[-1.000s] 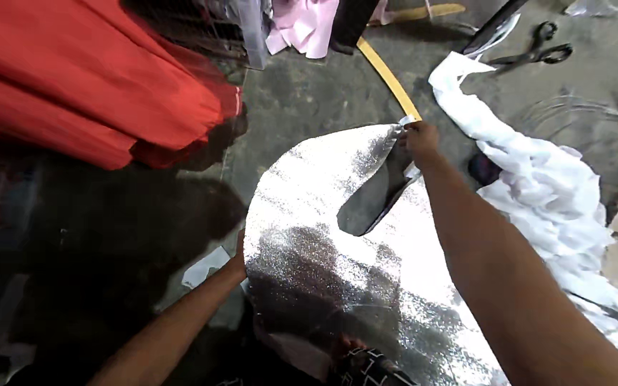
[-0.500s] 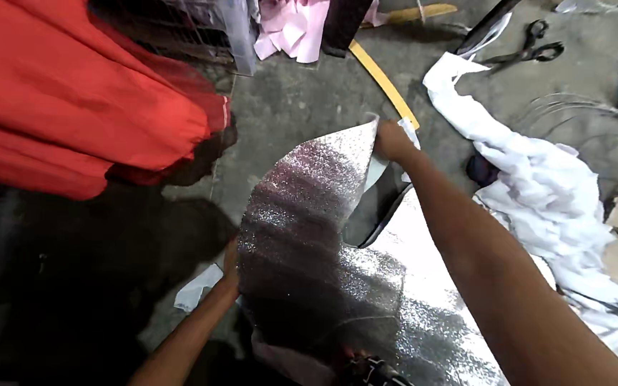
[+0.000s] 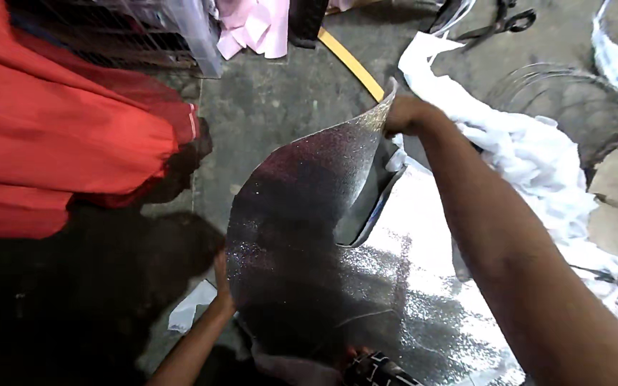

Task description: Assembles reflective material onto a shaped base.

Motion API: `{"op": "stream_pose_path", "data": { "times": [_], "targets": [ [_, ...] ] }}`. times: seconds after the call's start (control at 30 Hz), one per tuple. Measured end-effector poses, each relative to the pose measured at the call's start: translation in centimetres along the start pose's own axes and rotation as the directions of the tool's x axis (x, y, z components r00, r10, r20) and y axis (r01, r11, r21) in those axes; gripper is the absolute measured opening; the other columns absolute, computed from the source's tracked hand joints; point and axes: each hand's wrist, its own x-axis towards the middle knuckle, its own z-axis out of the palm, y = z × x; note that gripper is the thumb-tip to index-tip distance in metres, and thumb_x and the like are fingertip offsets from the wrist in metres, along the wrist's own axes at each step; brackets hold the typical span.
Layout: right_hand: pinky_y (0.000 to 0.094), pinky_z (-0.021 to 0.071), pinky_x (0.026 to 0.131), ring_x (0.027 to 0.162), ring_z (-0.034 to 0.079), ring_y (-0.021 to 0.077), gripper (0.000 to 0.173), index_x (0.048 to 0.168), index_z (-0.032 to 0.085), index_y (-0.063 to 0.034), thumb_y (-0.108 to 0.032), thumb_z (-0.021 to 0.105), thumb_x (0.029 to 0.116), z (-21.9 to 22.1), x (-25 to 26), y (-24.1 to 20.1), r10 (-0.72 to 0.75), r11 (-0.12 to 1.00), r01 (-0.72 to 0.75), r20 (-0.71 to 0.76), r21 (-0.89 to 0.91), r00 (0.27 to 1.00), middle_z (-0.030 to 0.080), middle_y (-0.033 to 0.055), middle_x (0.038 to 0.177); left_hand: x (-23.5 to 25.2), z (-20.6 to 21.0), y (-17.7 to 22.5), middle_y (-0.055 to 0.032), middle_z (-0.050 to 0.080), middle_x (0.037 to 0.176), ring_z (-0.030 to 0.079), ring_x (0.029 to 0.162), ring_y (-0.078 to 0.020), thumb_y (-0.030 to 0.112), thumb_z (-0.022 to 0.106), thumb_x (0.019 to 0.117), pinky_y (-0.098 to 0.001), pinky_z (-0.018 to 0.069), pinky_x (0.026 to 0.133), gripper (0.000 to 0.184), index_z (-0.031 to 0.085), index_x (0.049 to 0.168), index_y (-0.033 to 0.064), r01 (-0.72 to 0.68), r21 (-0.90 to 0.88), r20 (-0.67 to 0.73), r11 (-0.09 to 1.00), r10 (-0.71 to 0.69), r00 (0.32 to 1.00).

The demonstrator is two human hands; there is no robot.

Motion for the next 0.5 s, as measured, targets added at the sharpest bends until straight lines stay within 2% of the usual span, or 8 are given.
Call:
{"op": "stream_pose_path", "data": {
  "times": [0.1,0.13,0.2,0.23,0.33,0.43,0.47,0.5],
  "targets": [
    [0.0496,0.0493,0.075,0.078,0.057,0.0268,0.016,0.105,0.063,0.0084,-0.004,0.063,0.0943,2.9,0.8,3.9,0.133,0.989,-0.13,-0.039,0.074,0.99,0.062,0.02,0.093,0.3,0.1,-0.2,-0.034,0.046,0.146,0.046,0.137,-0.0272,0.01,0.028,0.1086,-0.0317,0.0336,0.117,0.047,0.038,0.143,-0.0202,0.07,-0.061,0.024,0.996,-0.068,0.997],
    [0.0465,0.0482,0.072,0.074,0.055,0.0236,0.016,0.102,0.063,0.007,-0.008,0.065,0.0951,4.0,1.0,5.0,0.147,0.981,-0.14,-0.046,0.137,0.988,0.061,0.0171,0.089,0.3,0.0,-0.3,-0.0359,0.044,0.147,0.045,0.14,-0.03,0.01,0.027,0.108,-0.0334,0.0315,0.119,0.048,0.037,0.144,-0.0213,0.071,-0.056,0.038,0.996,-0.069,0.997],
    [0.0316,0.0431,0.057,0.06,0.047,0.0104,0.022,0.093,0.065,0.0001,-0.021,0.072,0.0956,6.0,1.3,6.8,0.166,0.958,-0.146,-0.061,0.246,0.984,0.057,0.0047,0.075,0.2,-0.1,-0.2,-0.0376,0.044,0.146,0.045,0.14,-0.0327,0.009,0.028,0.108,-0.035,0.0315,0.119,0.048,0.038,0.142,-0.0223,0.057,-0.05,0.021,0.997,-0.056,0.998],
    [0.0296,0.042,0.056,0.059,0.045,0.0083,0.024,0.091,0.065,-0.0009,-0.023,0.074,0.0943,6.5,0.9,6.9,0.182,0.945,-0.152,-0.077,0.289,0.98,0.057,0.0031,0.074,0.3,-0.2,-0.5,-0.037,0.044,0.147,0.045,0.14,-0.0322,0.01,0.028,0.1076,-0.0348,0.0315,0.12,0.049,0.038,0.142,-0.022,0.044,-0.053,0.016,0.998,-0.043,0.999],
    [0.0471,0.0501,0.078,0.08,0.057,0.0227,0.031,0.098,0.067,0.0064,-0.021,0.079,0.0909,6.7,-0.7,6.3,0.212,0.926,-0.153,-0.142,0.345,0.967,0.065,0.0175,0.093,0.4,-0.2,-1.1,-0.0368,0.038,0.152,0.038,0.145,-0.0334,0.013,0.028,0.108,-0.035,0.0264,0.123,0.051,0.034,0.145,-0.0216,0.018,-0.077,0.02,0.997,-0.017,1.0],
    [0.05,0.0505,0.081,0.082,0.059,0.0251,0.034,0.097,0.069,0.0057,-0.024,0.083,0.0879,7.5,-1.1,7.0,0.221,0.931,-0.139,-0.22,0.338,0.95,0.066,0.0186,0.093,0.5,-0.3,-0.4,-0.0369,0.043,0.148,0.043,0.142,-0.0328,0.009,0.032,0.1063,-0.0356,0.0295,0.121,0.048,0.038,0.143,-0.0221,0.004,-0.023,0.034,1.0,-0.003,0.999],
    [0.0513,0.0496,0.08,0.083,0.059,0.0265,0.033,0.097,0.07,0.0055,-0.024,0.083,0.0876,7.8,-0.9,7.2,0.214,0.936,-0.13,-0.236,0.329,0.948,0.066,0.0192,0.092,0.5,-0.3,-0.2,-0.0322,0.048,0.146,0.047,0.138,-0.0248,0.008,0.031,0.1075,-0.0308,0.0336,0.118,0.046,0.039,0.143,-0.0199,0.029,-0.096,0.032,0.995,-0.026,0.999],
    [0.0545,0.0493,0.083,0.086,0.061,0.0298,0.034,0.098,0.07,0.0055,-0.024,0.083,0.0878,8.0,-0.6,7.3,0.208,0.941,-0.127,-0.241,0.315,0.948,0.067,0.0212,0.095,0.6,-0.4,0.2,-0.0225,0.052,0.141,0.051,0.129,-0.0115,0.011,0.024,0.1102,-0.0235,0.0393,0.111,0.045,0.038,0.145,-0.0144,0.086,-0.224,0.05,0.971,-0.077,0.996]
  ]
}}
